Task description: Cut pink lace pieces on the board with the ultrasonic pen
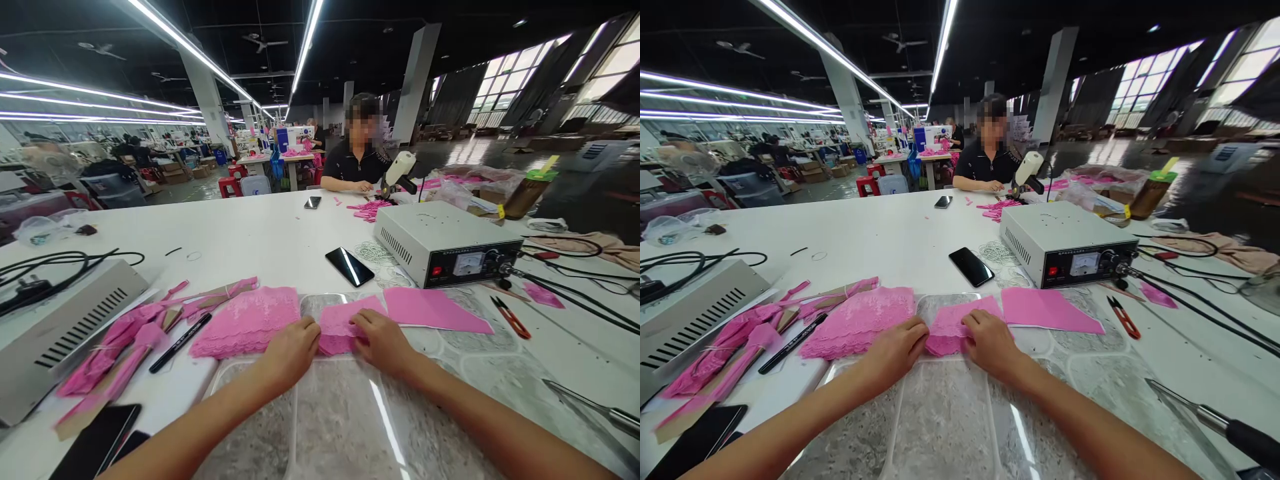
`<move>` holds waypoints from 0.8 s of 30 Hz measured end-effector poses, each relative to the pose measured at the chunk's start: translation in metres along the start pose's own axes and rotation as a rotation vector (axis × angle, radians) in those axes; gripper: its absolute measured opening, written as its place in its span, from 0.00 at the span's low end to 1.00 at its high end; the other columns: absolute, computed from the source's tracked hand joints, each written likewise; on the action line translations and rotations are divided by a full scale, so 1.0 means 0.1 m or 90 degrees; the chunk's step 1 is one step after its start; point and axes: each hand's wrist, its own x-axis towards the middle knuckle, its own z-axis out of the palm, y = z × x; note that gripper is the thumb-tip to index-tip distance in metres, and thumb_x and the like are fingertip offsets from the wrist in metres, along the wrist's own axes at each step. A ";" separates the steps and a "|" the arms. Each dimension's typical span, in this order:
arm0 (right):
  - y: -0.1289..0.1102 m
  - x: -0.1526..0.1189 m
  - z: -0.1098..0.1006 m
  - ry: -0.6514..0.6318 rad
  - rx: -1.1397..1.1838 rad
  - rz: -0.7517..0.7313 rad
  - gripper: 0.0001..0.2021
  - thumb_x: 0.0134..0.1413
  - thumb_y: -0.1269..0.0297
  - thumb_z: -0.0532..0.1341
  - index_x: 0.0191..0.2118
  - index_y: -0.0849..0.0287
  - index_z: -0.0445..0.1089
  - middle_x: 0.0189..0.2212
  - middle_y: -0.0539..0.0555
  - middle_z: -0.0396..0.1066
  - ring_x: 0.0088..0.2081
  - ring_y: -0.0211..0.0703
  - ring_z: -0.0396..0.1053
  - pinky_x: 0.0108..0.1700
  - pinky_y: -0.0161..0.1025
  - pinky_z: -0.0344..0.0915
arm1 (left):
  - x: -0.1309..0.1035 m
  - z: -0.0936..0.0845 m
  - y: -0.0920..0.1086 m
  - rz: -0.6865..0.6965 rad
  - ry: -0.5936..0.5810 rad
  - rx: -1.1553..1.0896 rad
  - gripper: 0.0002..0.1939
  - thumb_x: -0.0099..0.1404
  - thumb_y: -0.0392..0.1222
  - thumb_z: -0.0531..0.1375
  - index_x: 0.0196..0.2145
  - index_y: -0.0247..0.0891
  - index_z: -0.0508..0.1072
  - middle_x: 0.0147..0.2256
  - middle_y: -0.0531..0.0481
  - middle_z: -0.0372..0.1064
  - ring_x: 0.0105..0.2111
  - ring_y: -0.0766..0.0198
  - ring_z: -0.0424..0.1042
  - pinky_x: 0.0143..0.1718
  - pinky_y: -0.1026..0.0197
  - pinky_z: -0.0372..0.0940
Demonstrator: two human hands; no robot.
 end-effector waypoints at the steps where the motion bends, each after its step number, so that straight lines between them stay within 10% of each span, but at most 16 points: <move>1: 0.06 -0.01 0.03 0.012 -0.018 0.007 0.11 0.49 0.75 0.57 0.37 0.59 0.72 0.35 0.57 0.75 0.36 0.47 0.71 0.36 0.40 0.68 | -0.03 0.03 -0.03 0.004 0.004 0.004 0.11 0.72 0.32 0.50 0.38 0.35 0.73 0.40 0.46 0.71 0.38 0.59 0.73 0.38 0.60 0.67; 9: 0.54 -0.41 -0.11 0.103 -0.086 -0.036 0.18 0.47 0.80 0.53 0.40 0.58 0.74 0.37 0.57 0.75 0.39 0.48 0.73 0.38 0.41 0.70 | -0.21 0.35 -0.15 0.011 0.032 -0.016 0.12 0.65 0.24 0.51 0.37 0.35 0.70 0.42 0.43 0.70 0.39 0.56 0.72 0.39 0.56 0.69; 24: 0.29 -0.76 -0.27 0.139 0.063 -0.001 0.08 0.60 0.66 0.56 0.44 0.54 0.71 0.40 0.57 0.74 0.39 0.46 0.74 0.39 0.40 0.73 | -0.23 0.51 -0.19 -0.047 0.136 -0.211 0.09 0.65 0.33 0.49 0.34 0.39 0.68 0.30 0.50 0.71 0.30 0.61 0.71 0.32 0.61 0.62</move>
